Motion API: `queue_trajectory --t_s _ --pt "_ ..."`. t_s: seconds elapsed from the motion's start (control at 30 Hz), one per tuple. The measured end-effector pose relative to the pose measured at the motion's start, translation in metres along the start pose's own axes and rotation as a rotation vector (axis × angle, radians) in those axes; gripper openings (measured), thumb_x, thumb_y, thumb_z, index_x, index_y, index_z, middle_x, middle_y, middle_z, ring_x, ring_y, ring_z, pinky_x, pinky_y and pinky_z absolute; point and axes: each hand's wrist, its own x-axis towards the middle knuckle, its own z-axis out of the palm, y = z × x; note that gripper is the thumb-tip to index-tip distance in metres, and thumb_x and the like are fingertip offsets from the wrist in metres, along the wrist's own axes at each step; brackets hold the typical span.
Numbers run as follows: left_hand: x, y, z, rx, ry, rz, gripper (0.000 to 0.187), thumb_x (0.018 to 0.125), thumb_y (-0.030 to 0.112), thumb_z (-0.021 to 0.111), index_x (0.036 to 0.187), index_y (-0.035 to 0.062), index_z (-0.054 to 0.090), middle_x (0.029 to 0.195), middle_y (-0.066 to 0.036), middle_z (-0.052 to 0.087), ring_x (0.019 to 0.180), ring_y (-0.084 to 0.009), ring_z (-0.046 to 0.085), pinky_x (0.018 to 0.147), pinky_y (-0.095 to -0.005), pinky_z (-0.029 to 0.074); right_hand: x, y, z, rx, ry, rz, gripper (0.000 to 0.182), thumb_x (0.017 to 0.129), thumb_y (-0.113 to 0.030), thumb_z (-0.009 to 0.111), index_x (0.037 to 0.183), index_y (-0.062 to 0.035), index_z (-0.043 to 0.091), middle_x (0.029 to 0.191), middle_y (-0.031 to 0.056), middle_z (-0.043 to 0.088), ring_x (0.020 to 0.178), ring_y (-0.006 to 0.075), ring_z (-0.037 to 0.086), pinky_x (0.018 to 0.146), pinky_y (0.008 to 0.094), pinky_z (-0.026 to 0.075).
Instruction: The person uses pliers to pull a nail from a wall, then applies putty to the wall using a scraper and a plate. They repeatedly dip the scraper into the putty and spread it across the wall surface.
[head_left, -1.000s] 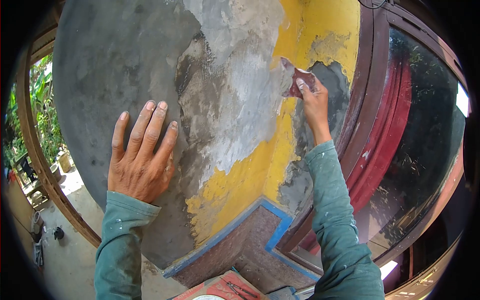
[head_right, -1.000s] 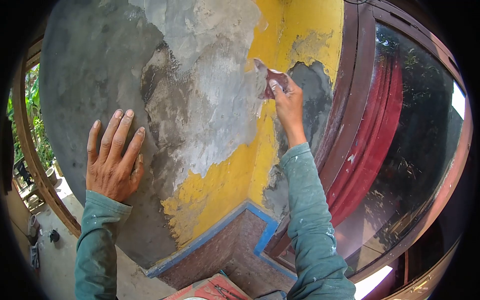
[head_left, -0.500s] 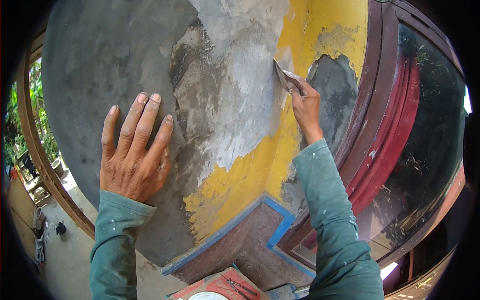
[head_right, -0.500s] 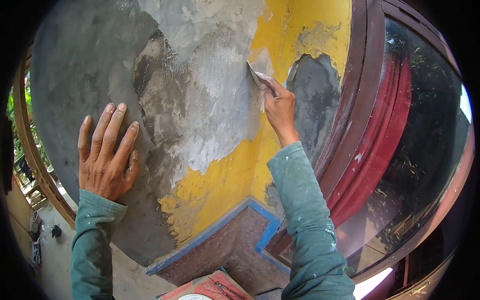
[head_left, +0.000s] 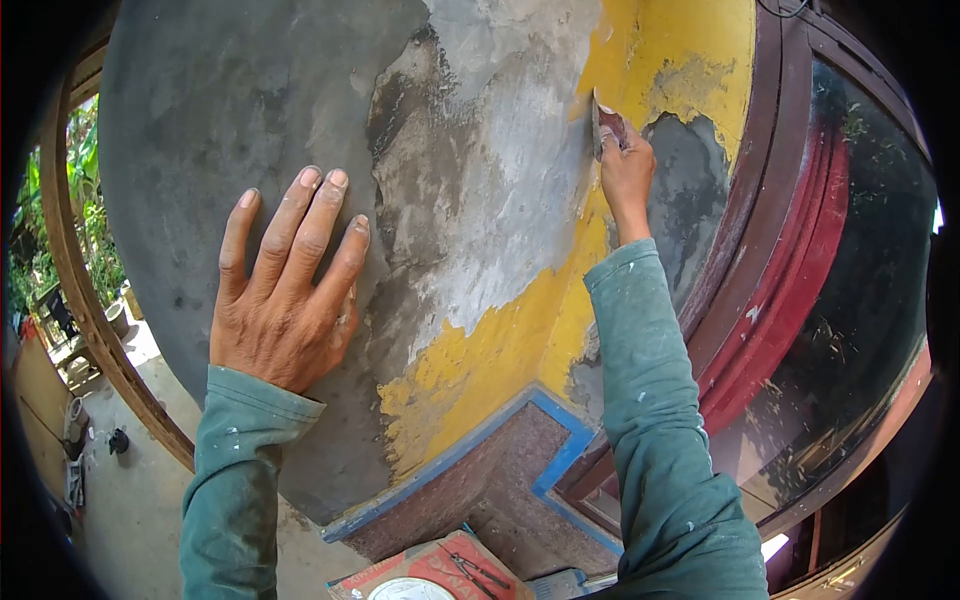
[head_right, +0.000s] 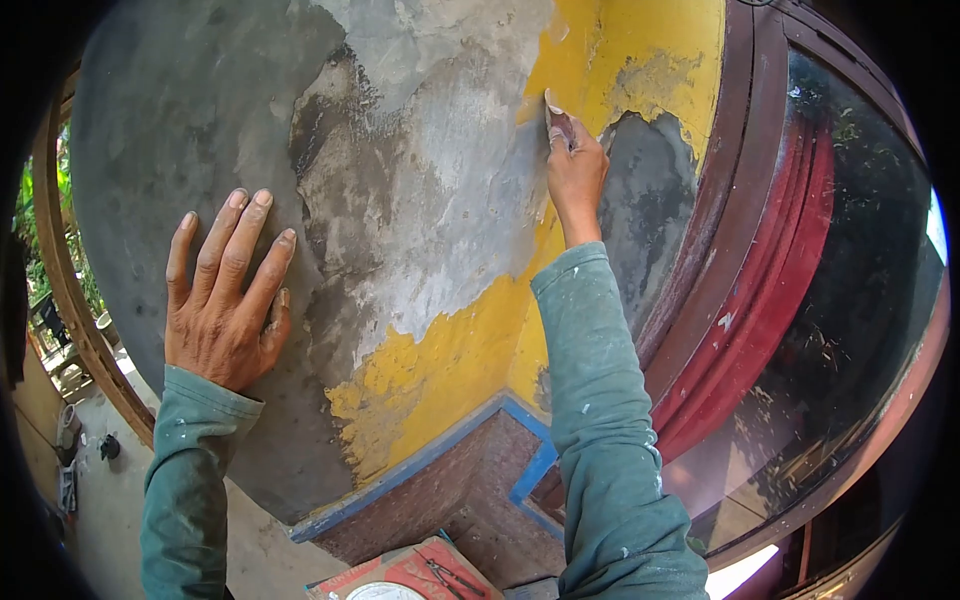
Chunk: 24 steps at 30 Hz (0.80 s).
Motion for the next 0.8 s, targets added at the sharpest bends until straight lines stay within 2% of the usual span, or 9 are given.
queue_trajectory --t_s 0.1,0.2,0.3,0.43,0.57,0.67,0.7,0.73,0.8 --pt "0.001 0.001 0.001 -0.006 0.040 -0.009 0.050 0.078 0.023 0.080 0.125 0.0278 0.064 0.158 0.001 0.045 0.149 -0.0171 0.037 0.130 -0.0452 0.015 -0.030 -0.004 0.000 0.164 -0.027 -0.275 0.029 0.094 -0.008 0.063 0.122 -0.0062 0.069 0.113 0.0186 0.074 0.104 0.0330 0.073 0.088 0.0365 0.055" --pt "0.001 0.001 -0.001 -0.028 0.022 -0.012 0.049 0.079 0.022 0.080 0.125 0.0270 0.063 0.158 0.001 0.044 0.149 -0.0172 0.036 0.130 -0.0456 0.015 -0.070 -0.004 -0.011 -0.086 -0.161 -0.304 0.029 0.093 -0.004 0.063 0.121 -0.0081 0.069 0.111 0.0162 0.075 0.104 0.0271 0.074 0.086 0.0353 0.055" --pt "0.001 0.002 0.000 -0.022 0.028 -0.006 0.049 0.080 0.022 0.079 0.126 0.0271 0.063 0.159 0.001 0.043 0.150 -0.0170 0.035 0.130 -0.0455 0.014 -0.080 0.006 -0.041 -0.044 -0.344 -0.310 0.030 0.093 0.000 0.061 0.120 -0.0098 0.069 0.109 0.0167 0.075 0.103 0.0271 0.075 0.085 0.0348 0.056" --pt "0.000 0.001 -0.001 -0.011 0.019 0.000 0.048 0.082 0.022 0.076 0.128 0.0282 0.063 0.159 0.001 0.043 0.149 -0.0169 0.035 0.130 -0.0451 0.014 -0.047 0.000 -0.051 0.203 -0.102 -0.344 0.032 0.095 0.002 0.058 0.123 -0.0099 0.069 0.109 0.0200 0.073 0.101 0.0356 0.073 0.083 0.0355 0.056" --pt "0.002 0.001 -0.004 0.005 0.013 0.000 0.049 0.083 0.021 0.075 0.129 0.0292 0.063 0.159 0.001 0.044 0.149 -0.0172 0.036 0.130 -0.0448 0.014 -0.025 -0.009 -0.018 0.119 0.036 -0.350 0.030 0.091 0.002 0.063 0.119 -0.0055 0.070 0.109 0.0213 0.072 0.099 0.0369 0.072 0.083 0.0369 0.055" --pt "0.002 0.001 -0.002 0.008 0.014 -0.003 0.049 0.082 0.022 0.076 0.129 0.0295 0.063 0.159 0.001 0.044 0.149 -0.0172 0.036 0.131 -0.0447 0.013 -0.062 -0.002 0.015 -0.029 0.000 -0.274 0.030 0.092 -0.001 0.062 0.119 -0.0067 0.071 0.108 0.0215 0.072 0.099 0.0328 0.073 0.084 0.0345 0.054" --pt "0.002 0.001 -0.001 0.012 0.005 -0.011 0.049 0.082 0.022 0.076 0.129 0.0295 0.063 0.159 0.001 0.044 0.149 -0.0172 0.036 0.131 -0.0447 0.013 -0.080 0.000 0.018 0.040 0.019 -0.300 0.032 0.088 0.000 0.064 0.119 -0.0053 0.070 0.102 0.0246 0.069 0.094 0.0423 0.068 0.081 0.0377 0.053" --pt "0.002 0.002 -0.001 0.012 0.007 -0.011 0.049 0.082 0.022 0.076 0.129 0.0295 0.063 0.159 0.001 0.044 0.149 -0.0171 0.036 0.131 -0.0447 0.013 -0.097 0.001 0.010 0.044 0.007 -0.299 0.032 0.088 0.000 0.064 0.119 -0.0053 0.070 0.102 0.0246 0.069 0.094 0.0423 0.068 0.081 0.0377 0.053" --pt "0.001 0.002 -0.001 0.010 0.011 -0.010 0.049 0.082 0.022 0.076 0.129 0.0296 0.063 0.159 0.001 0.044 0.149 -0.0170 0.036 0.131 -0.0446 0.013 -0.113 0.006 -0.020 -0.005 -0.245 -0.347 0.032 0.090 0.001 0.062 0.120 -0.0058 0.071 0.105 0.0203 0.073 0.096 0.0341 0.073 0.083 0.0351 0.054"
